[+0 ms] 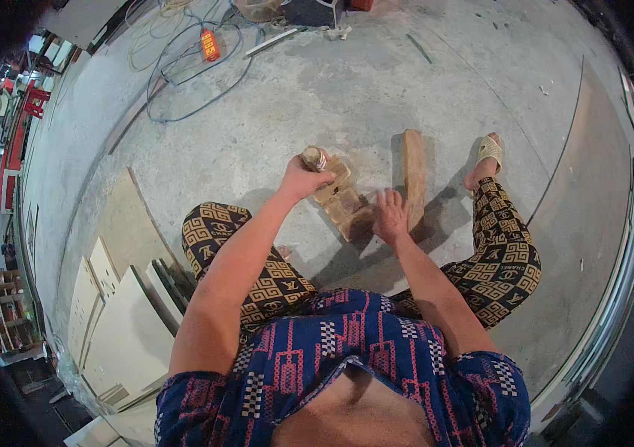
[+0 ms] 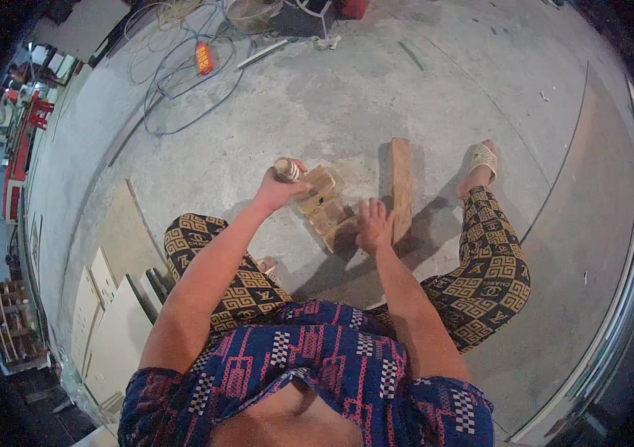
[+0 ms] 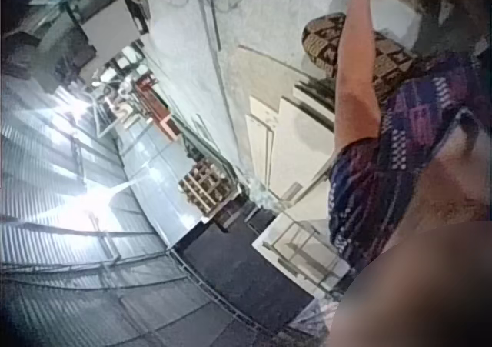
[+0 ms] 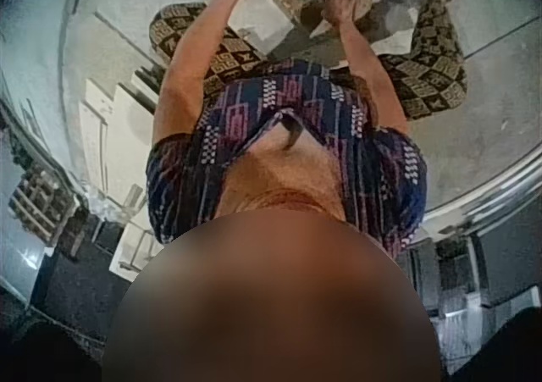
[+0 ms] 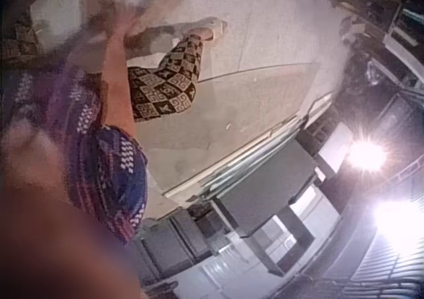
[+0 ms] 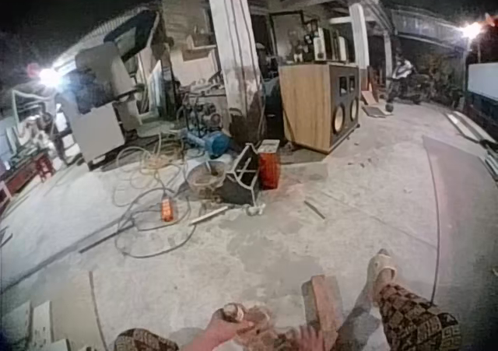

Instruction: The person carves a hole into a piece of wood using a handheld carving tool.

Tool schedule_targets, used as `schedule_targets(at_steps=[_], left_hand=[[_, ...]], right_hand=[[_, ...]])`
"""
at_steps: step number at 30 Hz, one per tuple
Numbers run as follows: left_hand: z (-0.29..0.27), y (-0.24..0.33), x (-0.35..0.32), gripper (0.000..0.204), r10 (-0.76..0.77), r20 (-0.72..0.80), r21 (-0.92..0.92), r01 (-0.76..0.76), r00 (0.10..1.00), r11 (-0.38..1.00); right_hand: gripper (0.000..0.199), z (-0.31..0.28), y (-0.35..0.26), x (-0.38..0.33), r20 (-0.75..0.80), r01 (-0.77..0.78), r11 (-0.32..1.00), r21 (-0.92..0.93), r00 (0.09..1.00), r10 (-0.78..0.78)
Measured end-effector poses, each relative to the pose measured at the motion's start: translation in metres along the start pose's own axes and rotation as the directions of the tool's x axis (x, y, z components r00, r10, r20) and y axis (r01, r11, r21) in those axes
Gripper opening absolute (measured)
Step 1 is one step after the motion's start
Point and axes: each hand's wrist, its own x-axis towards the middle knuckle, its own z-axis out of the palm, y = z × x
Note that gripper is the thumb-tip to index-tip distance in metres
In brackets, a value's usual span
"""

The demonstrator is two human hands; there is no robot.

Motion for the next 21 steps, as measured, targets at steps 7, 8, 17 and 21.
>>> schedule_targets(at_steps=[7,8,17,21], left_hand=[[0.022,-0.007,0.010,0.030,-0.023,0.039,-0.043,0.025,0.999,0.999],[0.024,-0.011,0.009,0.030,0.010,0.020,-0.050,-0.009,1.000,0.999],[0.036,-0.008,0.010,0.032,0.008,-0.045,-0.025,-0.009,0.999,1.000],[0.030,-0.014,0.005,0.032,0.028,-0.054,-0.006,-0.028,0.998,1.000]], right_hand=[[0.080,-0.011,0.047,-0.006,-0.159,-0.435,0.887,0.156,0.875,0.457],[0.076,-0.020,0.044,-0.010,-0.047,-0.504,0.825,0.254,0.846,0.531],[0.058,0.050,0.088,0.000,0.051,-0.557,0.706,0.438,0.799,0.599],[0.054,0.022,0.067,0.007,0.125,-0.595,0.611,0.522,0.762,0.635]])
